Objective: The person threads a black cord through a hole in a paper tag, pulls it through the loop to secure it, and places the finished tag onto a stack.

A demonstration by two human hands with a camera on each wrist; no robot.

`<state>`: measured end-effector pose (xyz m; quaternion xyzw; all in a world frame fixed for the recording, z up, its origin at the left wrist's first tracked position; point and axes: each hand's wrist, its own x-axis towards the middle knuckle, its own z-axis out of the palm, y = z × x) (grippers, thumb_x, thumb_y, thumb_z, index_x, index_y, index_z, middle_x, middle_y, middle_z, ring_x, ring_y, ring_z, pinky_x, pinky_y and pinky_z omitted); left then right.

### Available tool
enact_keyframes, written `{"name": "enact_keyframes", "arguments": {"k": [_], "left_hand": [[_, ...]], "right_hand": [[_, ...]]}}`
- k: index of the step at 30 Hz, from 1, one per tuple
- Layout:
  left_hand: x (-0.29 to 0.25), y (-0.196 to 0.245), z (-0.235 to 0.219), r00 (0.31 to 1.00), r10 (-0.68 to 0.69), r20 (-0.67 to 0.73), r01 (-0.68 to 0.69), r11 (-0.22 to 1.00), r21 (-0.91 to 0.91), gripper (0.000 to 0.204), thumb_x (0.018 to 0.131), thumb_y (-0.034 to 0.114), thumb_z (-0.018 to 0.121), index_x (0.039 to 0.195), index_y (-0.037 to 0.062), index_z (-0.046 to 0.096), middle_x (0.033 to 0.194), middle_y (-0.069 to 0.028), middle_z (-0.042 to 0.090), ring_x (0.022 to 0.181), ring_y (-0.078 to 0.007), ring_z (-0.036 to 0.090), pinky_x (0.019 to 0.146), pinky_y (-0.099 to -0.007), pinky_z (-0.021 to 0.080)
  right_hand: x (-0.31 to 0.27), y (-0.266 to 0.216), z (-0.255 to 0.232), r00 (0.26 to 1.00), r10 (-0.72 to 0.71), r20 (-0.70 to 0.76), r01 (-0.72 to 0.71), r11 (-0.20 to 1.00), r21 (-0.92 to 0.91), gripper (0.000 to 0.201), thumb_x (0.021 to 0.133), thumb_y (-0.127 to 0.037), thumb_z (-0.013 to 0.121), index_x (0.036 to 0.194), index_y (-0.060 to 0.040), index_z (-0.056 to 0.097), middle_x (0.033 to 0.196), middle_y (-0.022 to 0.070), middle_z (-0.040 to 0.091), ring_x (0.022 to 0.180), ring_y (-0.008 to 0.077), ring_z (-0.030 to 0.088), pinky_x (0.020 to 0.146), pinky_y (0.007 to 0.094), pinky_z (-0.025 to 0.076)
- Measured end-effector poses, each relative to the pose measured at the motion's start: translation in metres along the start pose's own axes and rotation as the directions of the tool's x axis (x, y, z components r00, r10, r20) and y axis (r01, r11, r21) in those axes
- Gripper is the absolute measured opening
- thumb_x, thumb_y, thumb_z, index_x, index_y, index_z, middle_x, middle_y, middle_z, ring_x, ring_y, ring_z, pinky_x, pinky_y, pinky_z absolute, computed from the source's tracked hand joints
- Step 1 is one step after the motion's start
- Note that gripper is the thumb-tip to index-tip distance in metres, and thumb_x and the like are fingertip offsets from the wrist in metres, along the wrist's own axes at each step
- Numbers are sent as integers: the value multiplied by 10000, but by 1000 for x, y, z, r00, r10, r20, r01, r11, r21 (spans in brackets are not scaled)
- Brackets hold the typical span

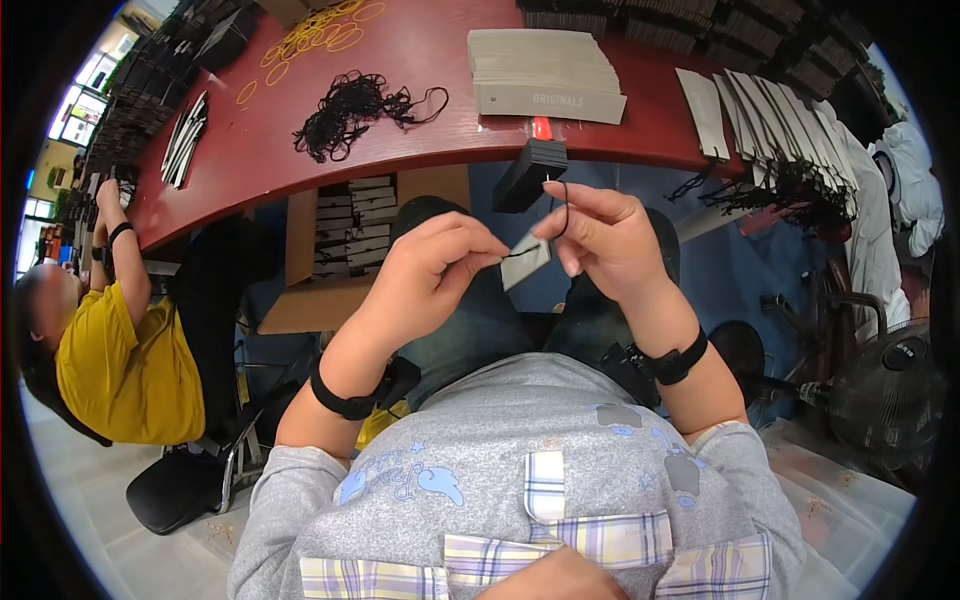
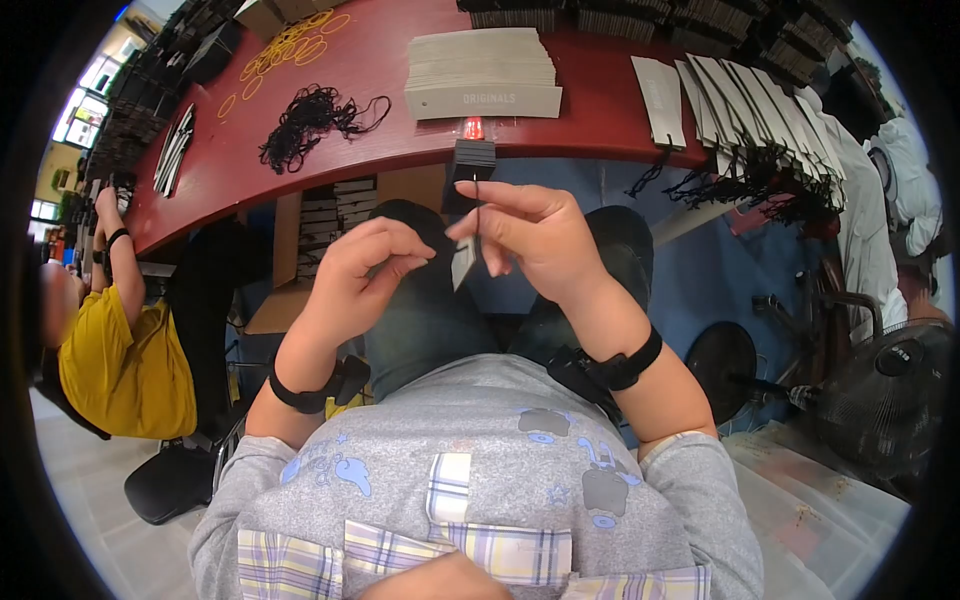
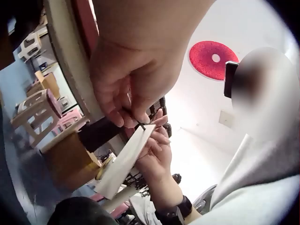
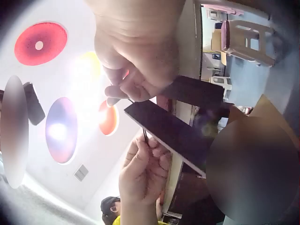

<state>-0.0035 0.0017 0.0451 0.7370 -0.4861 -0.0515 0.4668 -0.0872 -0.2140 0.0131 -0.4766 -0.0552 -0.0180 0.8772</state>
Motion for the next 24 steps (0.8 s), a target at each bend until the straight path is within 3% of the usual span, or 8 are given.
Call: {"name": "enact_keyframes", "arguments": {"k": [2, 6, 10, 13, 15, 18, 21, 24], "left_hand": [[11, 13, -4, 992, 125, -33, -121, 986, 112, 198, 758, -56, 653, 930, 43, 666, 839, -90, 611, 806, -249, 594, 684, -326, 480], [34, 18, -4, 939, 337, -62, -312, 917, 247, 280, 750, -42, 673, 1012, 49, 645, 881, -91, 618, 797, -261, 588, 691, -335, 488], [25, -1, 18, 915, 30, -403, -37, 999, -8, 368, 743, 55, 754, 1088, 32, 629, 977, -103, 640, 867, -237, 621, 761, -318, 501], [12, -4, 25, 987, -89, -130, 48, 956, -288, 435, 731, 111, 786, 1125, 23, 623, 1081, -132, 648, 981, -264, 636, 813, -325, 506], [6, 0, 21, 998, -52, 45, 54, 997, -56, 499, 708, 154, 807, 1152, 23, 622, 1087, -133, 670, 1023, -258, 639, 860, -338, 499], [1, -9, 32, 993, -120, -8, 116, 973, -201, 490, 685, 117, 818, 1139, 44, 648, 1032, -104, 682, 978, -224, 643, 844, -323, 501], [2, -14, 31, 994, -105, -24, 98, 975, -201, 499, 670, 70, 827, 1139, 41, 658, 1018, -73, 670, 975, -166, 629, 848, -289, 496], [2, -9, 23, 987, -160, -6, 159, 985, -72, 464, 657, 54, 832, 1096, 39, 685, 966, -59, 652, 949, -140, 620, 830, -271, 499]], "right_hand": [[1, -10, 23, 988, -5, -156, -42, 954, -296, 360, 896, -22, 581, 1253, 19, 565, 995, 148, 691, 666, 114, 621, 536, 205, 478], [5, -15, 40, 994, 67, -91, -94, 937, -337, 261, 903, -49, 592, 1153, 26, 602, 882, 80, 679, 661, 94, 616, 535, 196, 467], [7, -12, 30, 996, 35, -86, -52, 978, -200, 208, 951, -95, 541, 1110, 21, 607, 790, 48, 635, 611, 86, 586, 516, 196, 447], [7, -10, 24, 999, 12, -46, -17, 996, -91, 221, 973, -122, 510, 1115, 18, 605, 760, 44, 619, 587, 84, 574, 508, 195, 436], [8, -6, 21, 1000, 1, 27, -1, 1000, 17, 230, 978, -128, 500, 1123, 18, 602, 777, 54, 632, 587, 87, 578, 512, 192, 435], [6, -15, 27, 996, 81, 24, -80, 996, -37, 210, 971, -126, 513, 1091, 6, 624, 822, 71, 672, 602, 88, 594, 516, 190, 431], [-1, -36, 27, 985, -72, -159, -41, 792, -610, 188, 964, -120, 523, 1050, -9, 649, 873, 85, 702, 610, 89, 609, 520, 191, 432], [-6, -46, 16, 959, -228, -170, 163, 931, -327, 172, 952, -139, 543, 990, -12, 653, 812, 63, 685, 564, 83, 580, 506, 189, 408]]}}
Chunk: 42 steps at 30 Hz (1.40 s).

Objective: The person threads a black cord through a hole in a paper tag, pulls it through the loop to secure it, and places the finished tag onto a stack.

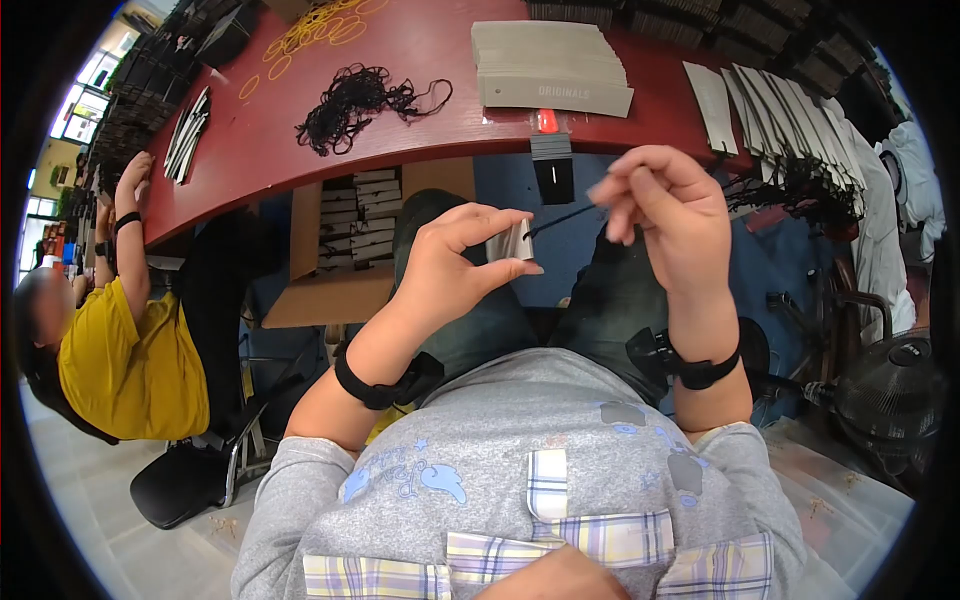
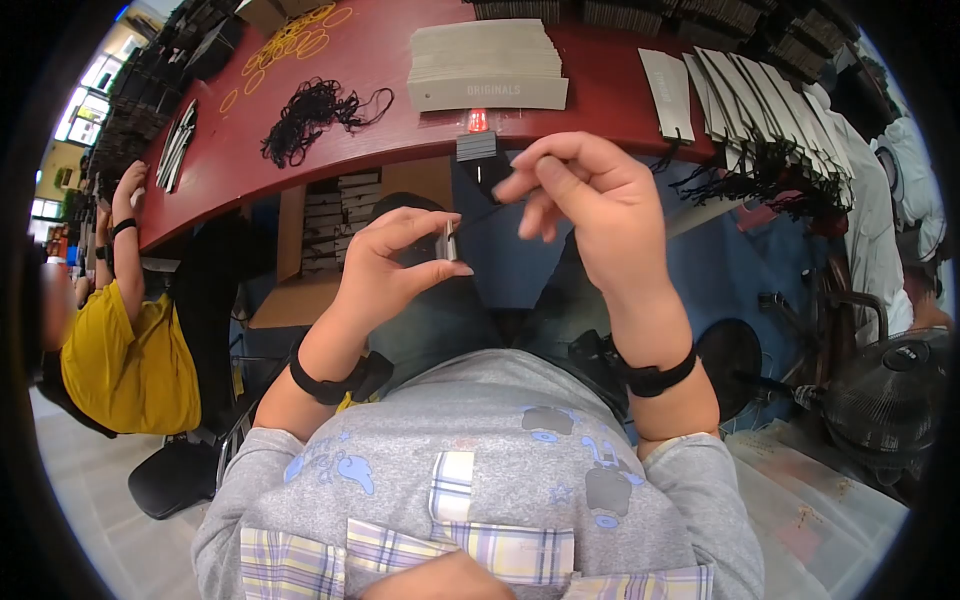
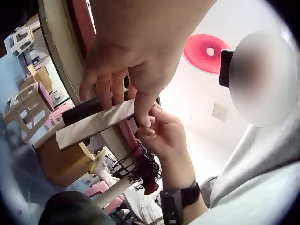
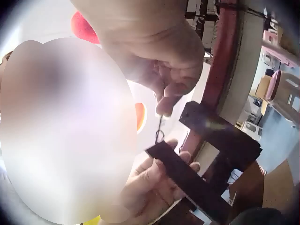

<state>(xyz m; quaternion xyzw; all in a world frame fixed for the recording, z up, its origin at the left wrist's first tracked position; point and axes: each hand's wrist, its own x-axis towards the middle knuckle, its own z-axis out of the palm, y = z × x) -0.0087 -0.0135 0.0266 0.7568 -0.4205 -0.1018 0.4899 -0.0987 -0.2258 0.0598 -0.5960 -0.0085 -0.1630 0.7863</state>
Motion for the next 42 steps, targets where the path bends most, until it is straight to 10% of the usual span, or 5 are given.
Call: {"name": "enact_keyframes", "arguments": {"k": [15, 19, 32, 38, 42], "left_hand": [[0, 9, -1, 970, 244, -12, -241, 963, 116, 483, 645, 29, 803, 1105, 131, 697, 825, -32, 577, 727, -164, 570, 603, -275, 488], [6, 13, -2, 963, 269, -31, -260, 951, 169, 477, 641, 30, 798, 1097, 122, 691, 892, -57, 605, 790, -206, 607, 664, -315, 516], [79, -31, -62, 839, 392, -378, 78, 600, 796, 206, 789, 209, 715, 955, 86, 707, 994, -110, 633, 978, -306, 549, 894, -401, 411], [108, -27, -94, 804, 506, -313, -60, 593, 803, 118, 798, 186, 691, 831, 76, 716, 860, -78, 665, 857, -234, 600, 813, -366, 450], [121, 5, -109, 865, -19, -501, -112, 967, -229, 182, 862, 176, 684, 890, -3, 692, 837, 1, 655, 769, -60, 579, 684, -211, 437]], "right_hand": [[-12, 13, 8, 921, 73, 384, -110, 991, 74, 345, 915, -130, 590, 614, -46, 444, 615, -28, 318, 546, 62, 231, 484, 264, 220], [-9, 9, 18, 967, 187, 171, -61, 827, -559, 249, 883, -163, 644, 703, 0, 588, 605, -38, 477, 546, 47, 387, 495, 239, 314], [-6, -40, -75, 905, 28, -425, -81, 991, -108, 271, 960, -225, 548, 826, 2, 610, 561, 11, 487, 453, 82, 409, 441, 216, 306], [-4, -26, -75, 616, -694, -373, -316, 217, -924, 186, 827, -268, 705, 912, -103, 707, 847, 52, 621, 733, 164, 574, 672, 294, 456], [23, -19, -34, 682, -716, 148, -47, -245, -968, 209, 758, -212, 725, 963, -170, 719, 1149, 38, 583, 1079, 266, 476, 914, 402, 362]]}}
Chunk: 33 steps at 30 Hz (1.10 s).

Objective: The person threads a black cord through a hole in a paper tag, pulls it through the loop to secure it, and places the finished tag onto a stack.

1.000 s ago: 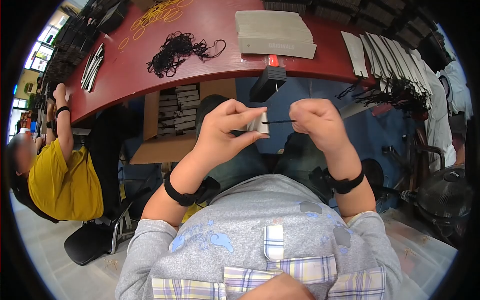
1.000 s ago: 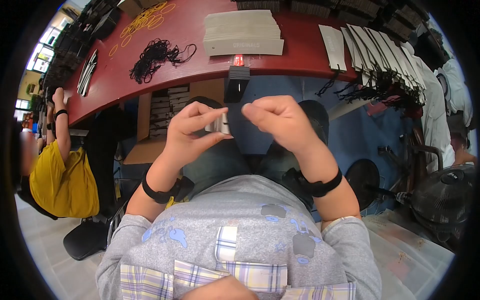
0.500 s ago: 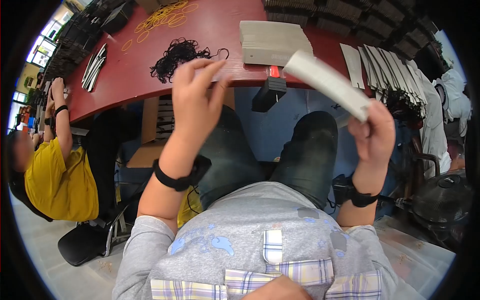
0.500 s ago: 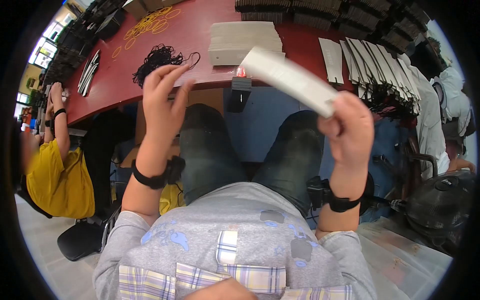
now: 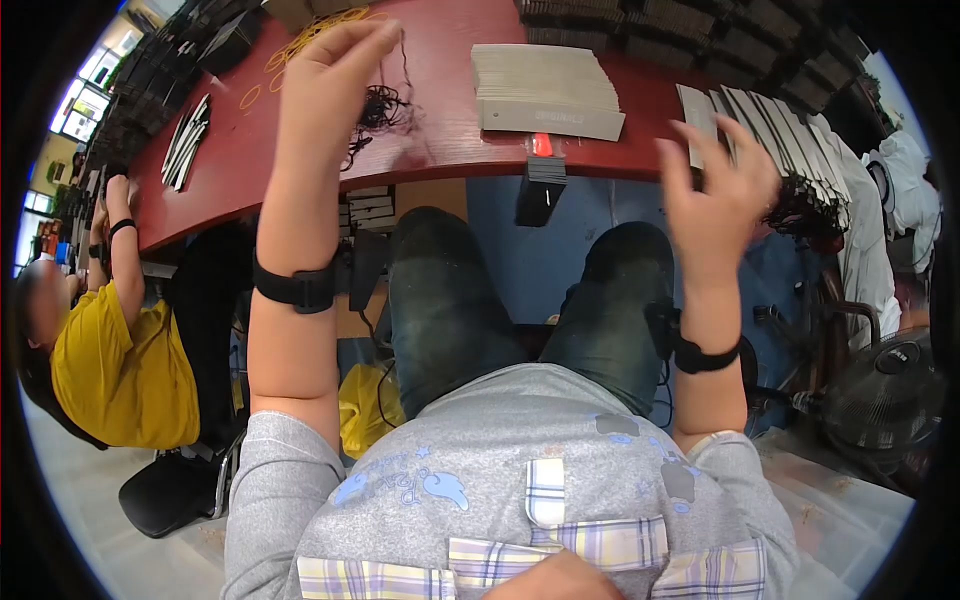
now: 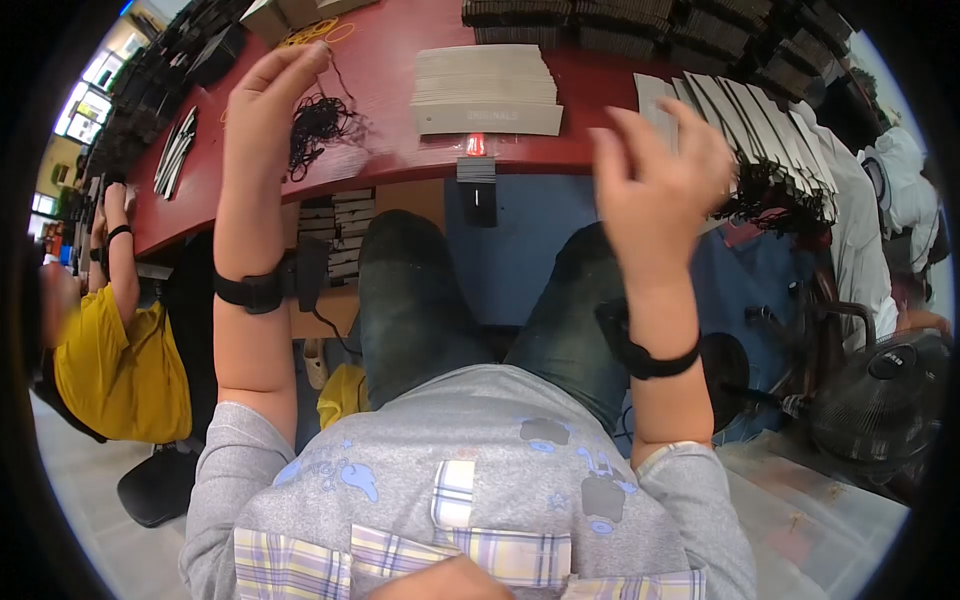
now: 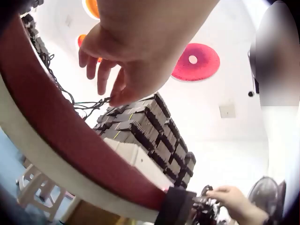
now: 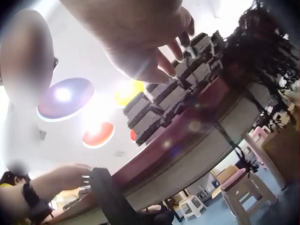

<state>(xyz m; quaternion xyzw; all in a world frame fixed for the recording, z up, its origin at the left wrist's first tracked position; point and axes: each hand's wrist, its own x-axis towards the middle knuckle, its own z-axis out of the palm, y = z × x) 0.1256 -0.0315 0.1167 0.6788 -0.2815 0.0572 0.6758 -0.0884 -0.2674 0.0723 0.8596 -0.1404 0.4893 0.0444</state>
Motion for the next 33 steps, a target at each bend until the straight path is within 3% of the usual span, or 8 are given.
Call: {"name": "enact_keyframes", "arguments": {"k": [3, 9, 17, 18, 21, 24, 27, 33], "left_hand": [[16, 5, -9, 996, -73, 57, 88, 939, -332, 194, 891, 130, 653, 1009, -23, 651, 898, -51, 659, 775, -104, 579, 721, -232, 458], [27, -7, -9, 988, -52, 143, 65, 995, -82, 195, 907, 141, 634, 1025, -13, 647, 889, -44, 661, 577, -31, 391, 520, -195, 314], [29, -6, -2, 982, 46, 181, -60, 996, 70, 194, 940, 131, 557, 1053, 6, 654, 933, -51, 692, 566, -8, 368, 485, -183, 276], [33, -2, -7, 965, 162, 208, -129, 978, -161, 199, 931, 148, 582, 1056, 9, 651, 926, -46, 686, 586, -18, 387, 504, -179, 292], [43, 11, -4, 954, 182, 236, -131, 968, -214, 192, 918, 162, 608, 1025, 8, 651, 835, -18, 652, 603, -37, 416, 543, -181, 327], [42, 21, -3, 972, 17, 236, 49, 962, -269, 126, 959, 146, 555, 1024, 40, 574, 859, -22, 632, 515, -29, 429, 445, -163, 331], [30, 31, 8, 954, -29, 298, 164, 882, -441, 105, 968, 170, 539, 971, 67, 562, 818, 3, 607, 505, -25, 411, 437, -159, 322], [28, 50, 26, 921, -63, 384, 296, 753, -588, 85, 971, 193, 523, 957, 115, 554, 817, 11, 609, 492, -23, 396, 424, -160, 313]], "right_hand": [[7, -31, 28, 986, -149, 70, 136, 977, 164, 294, 707, -216, 756, 999, -218, 721, 1233, 12, 567, 1155, 269, 438, 952, 421, 314], [0, -37, 52, 973, -228, 20, 221, 960, 169, 335, 723, -222, 752, 1057, -243, 723, 1290, -17, 567, 1123, 249, 480, 948, 371, 304], [3, -37, 47, 980, -197, -7, 189, 928, 321, 185, 697, -138, 750, 860, -123, 663, 964, 8, 626, 941, 228, 535, 845, 373, 359], [3, -36, 46, 980, -199, 16, 180, 914, 363, 173, 695, -119, 744, 834, -109, 642, 904, 12, 622, 903, 229, 542, 828, 379, 368], [6, -35, 40, 983, -180, 28, 149, 883, 445, 162, 709, -98, 733, 806, -81, 604, 778, 19, 599, 766, 247, 553, 742, 374, 409], [2, -41, 32, 994, 4, 111, -71, 788, 612, 168, 743, -81, 711, 846, -51, 582, 778, 48, 626, 688, 237, 575, 646, 349, 438], [9, -61, 20, 924, 149, 352, -382, 306, 872, 150, 792, -72, 676, 874, -32, 557, 822, 76, 660, 673, 187, 605, 580, 313, 443], [65, -93, 37, 748, -258, 611, -590, 162, 791, 158, 861, -88, 661, 917, -30, 525, 1023, 87, 652, 866, 96, 611, 668, 240, 477]]}}
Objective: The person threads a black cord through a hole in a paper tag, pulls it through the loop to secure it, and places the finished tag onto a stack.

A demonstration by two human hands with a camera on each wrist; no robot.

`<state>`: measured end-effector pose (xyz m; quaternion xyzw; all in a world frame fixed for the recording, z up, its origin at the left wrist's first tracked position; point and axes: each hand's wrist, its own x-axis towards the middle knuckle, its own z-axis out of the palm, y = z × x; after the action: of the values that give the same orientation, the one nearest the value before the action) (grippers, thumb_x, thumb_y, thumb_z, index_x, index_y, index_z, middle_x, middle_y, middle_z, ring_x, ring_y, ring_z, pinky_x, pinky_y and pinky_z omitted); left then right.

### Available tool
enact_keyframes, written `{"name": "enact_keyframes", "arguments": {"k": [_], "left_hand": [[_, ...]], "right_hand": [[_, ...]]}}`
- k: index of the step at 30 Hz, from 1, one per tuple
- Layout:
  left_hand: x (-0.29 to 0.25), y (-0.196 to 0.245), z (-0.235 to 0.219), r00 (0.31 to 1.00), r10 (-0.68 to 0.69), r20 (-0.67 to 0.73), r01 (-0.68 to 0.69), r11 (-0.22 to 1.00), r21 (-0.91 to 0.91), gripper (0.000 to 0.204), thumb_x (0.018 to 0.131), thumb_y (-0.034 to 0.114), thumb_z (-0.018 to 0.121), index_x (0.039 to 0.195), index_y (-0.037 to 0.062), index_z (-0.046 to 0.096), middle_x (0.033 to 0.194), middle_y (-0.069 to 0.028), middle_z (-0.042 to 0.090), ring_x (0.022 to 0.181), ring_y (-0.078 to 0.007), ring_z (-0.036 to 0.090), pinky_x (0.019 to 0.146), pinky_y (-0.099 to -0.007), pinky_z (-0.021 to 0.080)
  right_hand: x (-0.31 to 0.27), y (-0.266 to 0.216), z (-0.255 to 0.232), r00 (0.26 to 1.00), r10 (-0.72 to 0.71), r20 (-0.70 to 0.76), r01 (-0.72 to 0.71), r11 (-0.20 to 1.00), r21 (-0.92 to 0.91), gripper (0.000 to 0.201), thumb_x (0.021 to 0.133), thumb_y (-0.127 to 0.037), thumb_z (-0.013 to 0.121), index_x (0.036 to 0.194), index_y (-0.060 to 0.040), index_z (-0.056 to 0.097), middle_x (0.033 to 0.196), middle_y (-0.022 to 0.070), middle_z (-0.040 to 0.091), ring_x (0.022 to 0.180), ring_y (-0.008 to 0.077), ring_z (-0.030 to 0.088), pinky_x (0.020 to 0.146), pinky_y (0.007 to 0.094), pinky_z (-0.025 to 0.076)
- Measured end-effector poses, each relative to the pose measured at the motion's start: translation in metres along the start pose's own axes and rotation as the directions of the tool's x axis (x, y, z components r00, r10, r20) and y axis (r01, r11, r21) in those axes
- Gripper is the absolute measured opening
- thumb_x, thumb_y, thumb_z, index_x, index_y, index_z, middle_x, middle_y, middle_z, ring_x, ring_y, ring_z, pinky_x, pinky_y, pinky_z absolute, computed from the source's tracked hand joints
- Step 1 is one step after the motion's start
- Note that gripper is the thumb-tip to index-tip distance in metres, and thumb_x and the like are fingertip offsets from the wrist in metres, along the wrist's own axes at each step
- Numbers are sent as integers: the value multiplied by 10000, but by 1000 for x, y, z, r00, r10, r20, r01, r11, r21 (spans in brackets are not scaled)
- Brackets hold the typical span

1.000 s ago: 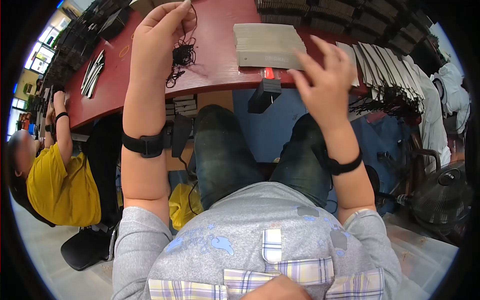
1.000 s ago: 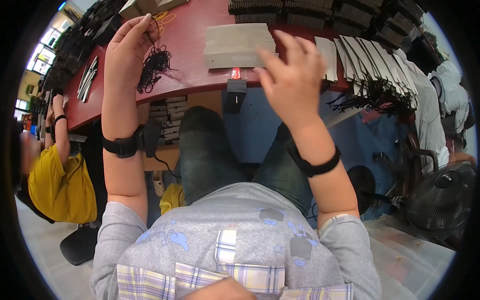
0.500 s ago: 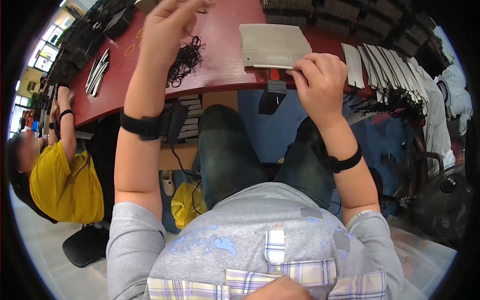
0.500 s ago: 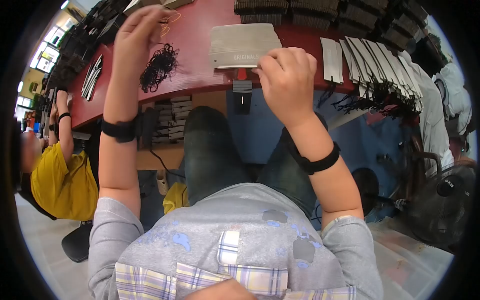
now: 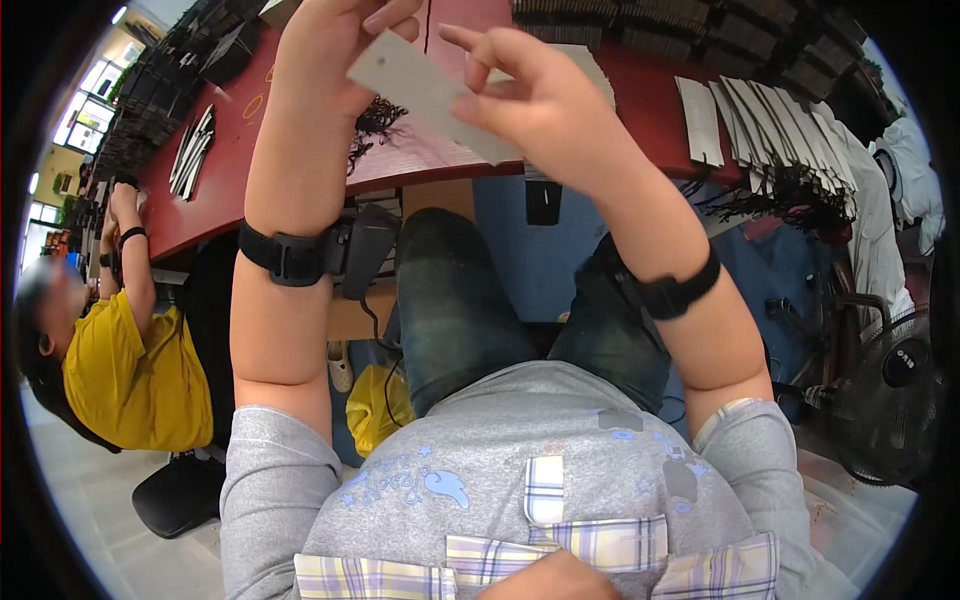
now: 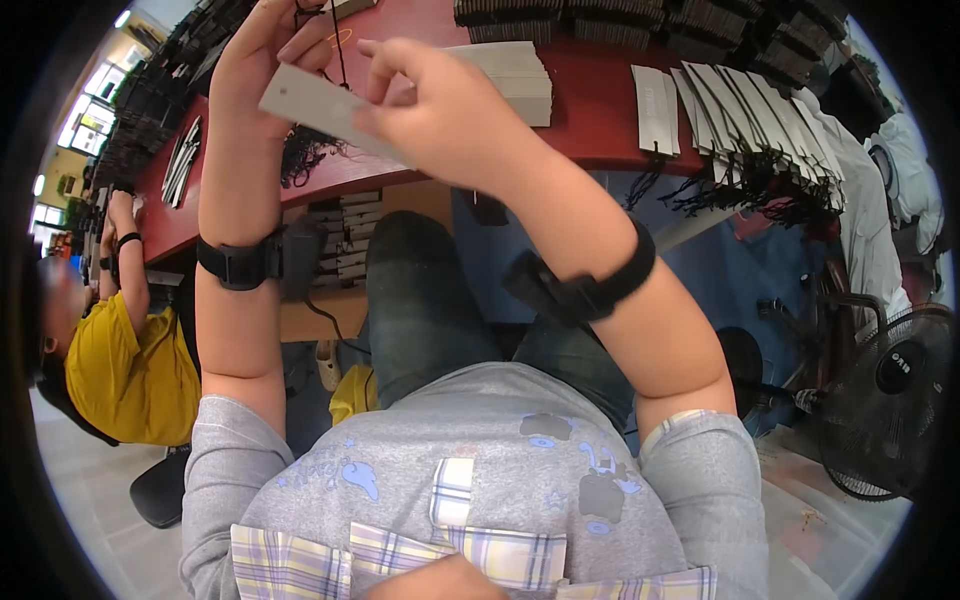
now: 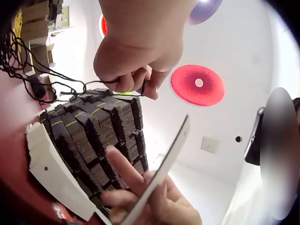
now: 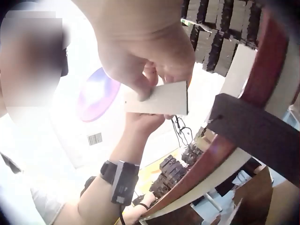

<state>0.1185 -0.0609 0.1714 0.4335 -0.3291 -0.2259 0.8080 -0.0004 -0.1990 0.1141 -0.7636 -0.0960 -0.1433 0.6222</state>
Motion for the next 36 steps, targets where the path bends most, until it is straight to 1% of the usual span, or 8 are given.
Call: {"name": "enact_keyframes", "arguments": {"k": [3, 6, 9, 12, 15, 24, 27, 36], "left_hand": [[5, 3, -7, 1000, -4, -28, 2, 998, -66, 83, 966, 190, 529, 963, 111, 556, 802, 17, 619, 488, -26, 400, 415, -168, 309], [9, 2, -25, 997, 23, -79, -32, 993, -116, 117, 968, 203, 524, 944, 99, 573, 778, 24, 626, 477, -33, 403, 403, -179, 306], [4, 4, -39, 997, -18, -71, 3, 976, -218, 184, 976, 226, 504, 899, 85, 594, 759, 25, 624, 463, -43, 404, 393, -190, 300], [2, 1, -39, 996, -78, -31, 66, 956, -287, 244, 984, 245, 482, 864, 77, 610, 737, 25, 618, 453, -50, 401, 388, -196, 291], [4, -6, -38, 995, -83, 54, 96, 945, -314, 264, 986, 250, 475, 860, 68, 620, 712, 26, 608, 450, -52, 400, 386, -203, 287], [4, -2, -46, 998, -59, -16, 49, 930, -363, 260, 978, 243, 492, 885, 60, 651, 766, 12, 659, 456, -59, 413, 389, -208, 293], [4, -2, -57, 999, -39, 24, 45, 928, -369, 256, 977, 239, 493, 896, 59, 657, 794, 5, 672, 466, -62, 409, 392, -210, 290], [0, 23, -53, 975, 89, -203, -130, 972, -197, 266, 978, 276, 501, 975, 57, 652, 768, 11, 645, 484, -58, 388, 398, -199, 277]], "right_hand": [[26, 9, 4, 995, 83, 58, -90, 985, 148, 153, 868, -113, 664, 882, -48, 526, 1055, 109, 655, 885, 100, 615, 656, 231, 465], [30, 9, 6, 991, 132, 22, -132, 991, -32, 133, 881, -102, 646, 902, -54, 524, 1010, 121, 658, 926, 126, 635, 675, 247, 493], [33, 21, 8, 993, 109, -39, -103, 986, 130, 123, 913, -88, 594, 971, -27, 503, 966, 127, 628, 988, 213, 653, 758, 303, 541], [32, 17, 11, 989, 123, 84, -149, 853, 500, 158, 950, -90, 519, 1061, 13, 473, 1039, 174, 602, 1053, 326, 635, 868, 394, 543], [45, 27, 17, 986, 32, 161, -133, 733, 667, 187, 926, -110, 562, 1029, 33, 503, 926, 132, 614, 887, 238, 678, 628, 305, 525], [42, 24, 8, 981, 90, 171, -177, 773, 609, 200, 956, -116, 511, 1059, 52, 474, 1015, 199, 597, 976, 331, 664, 752, 400, 560], [40, 24, 8, 978, 127, 166, -200, 798, 569, 230, 980, -124, 445, 1112, 65, 458, 1093, 227, 570, 1088, 389, 602, 955, 418, 499], [33, 18, 1, 960, 235, 155, -279, 864, 420, 244, 979, -120, 447, 1119, 79, 467, 1073, 230, 584, 1035, 340, 637, 869, 382, 553]]}}
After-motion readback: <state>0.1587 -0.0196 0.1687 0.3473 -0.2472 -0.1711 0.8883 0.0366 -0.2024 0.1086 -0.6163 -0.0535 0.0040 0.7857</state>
